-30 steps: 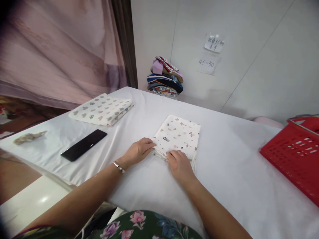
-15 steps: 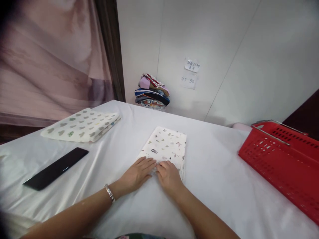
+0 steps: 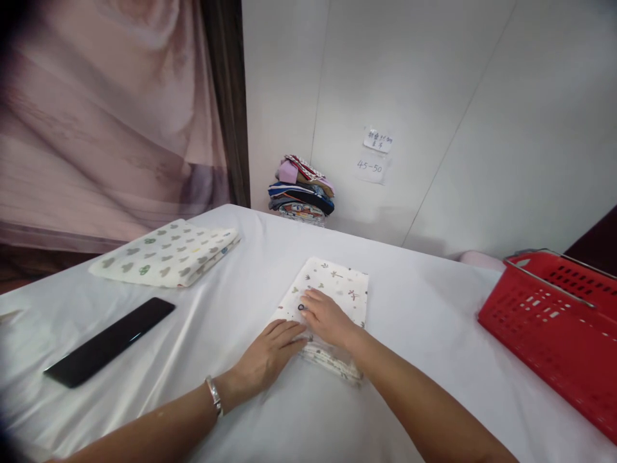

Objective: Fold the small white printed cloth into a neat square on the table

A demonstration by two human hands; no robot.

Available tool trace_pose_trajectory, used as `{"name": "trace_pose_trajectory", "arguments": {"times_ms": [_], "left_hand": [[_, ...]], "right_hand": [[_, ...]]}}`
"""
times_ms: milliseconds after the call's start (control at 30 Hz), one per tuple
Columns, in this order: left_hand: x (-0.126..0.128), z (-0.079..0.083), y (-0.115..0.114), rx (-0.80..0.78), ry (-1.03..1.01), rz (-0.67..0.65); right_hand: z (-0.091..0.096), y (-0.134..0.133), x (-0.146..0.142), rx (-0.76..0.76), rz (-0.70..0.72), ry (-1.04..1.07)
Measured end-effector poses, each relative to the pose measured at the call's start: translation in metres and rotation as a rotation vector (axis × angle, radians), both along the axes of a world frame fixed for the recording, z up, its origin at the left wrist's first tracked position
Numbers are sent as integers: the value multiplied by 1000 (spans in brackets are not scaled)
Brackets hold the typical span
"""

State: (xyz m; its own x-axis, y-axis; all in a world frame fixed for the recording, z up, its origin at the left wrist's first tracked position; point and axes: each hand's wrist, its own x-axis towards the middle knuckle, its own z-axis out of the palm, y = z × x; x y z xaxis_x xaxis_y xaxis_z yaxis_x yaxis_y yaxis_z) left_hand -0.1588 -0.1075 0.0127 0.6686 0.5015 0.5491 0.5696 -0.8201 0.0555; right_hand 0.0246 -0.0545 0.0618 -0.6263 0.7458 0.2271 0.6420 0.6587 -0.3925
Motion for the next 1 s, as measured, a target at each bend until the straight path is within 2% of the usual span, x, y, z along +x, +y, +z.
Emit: {"name": "trace_pose_trajectory", "arguments": {"times_ms": [100, 267, 567, 733, 800, 867, 933, 1000], "left_hand": [[1, 0, 0, -40, -18, 22], [1, 2, 1, -134, -36, 18], [1, 5, 2, -254, -34, 1], [2, 7, 0, -284, -26, 17], [2, 7, -1, -285, -40, 20], [2, 7, 0, -279, -46, 24], [3, 7, 1, -274, -41, 27], [3, 7, 2, -266, -33, 29]], "right_hand": [[-8, 27, -11, -18, 40, -125], [-28, 59, -9, -154, -31, -322], [-32, 63, -7, -157, -18, -352], [-25, 74, -1, -139, 16, -299], [-19, 88, 9, -57, -71, -299], [-14, 107, 25, -35, -236, -331], [-12, 126, 43, -139, -381, -381], [-12, 141, 59, -232, -448, -412]]}}
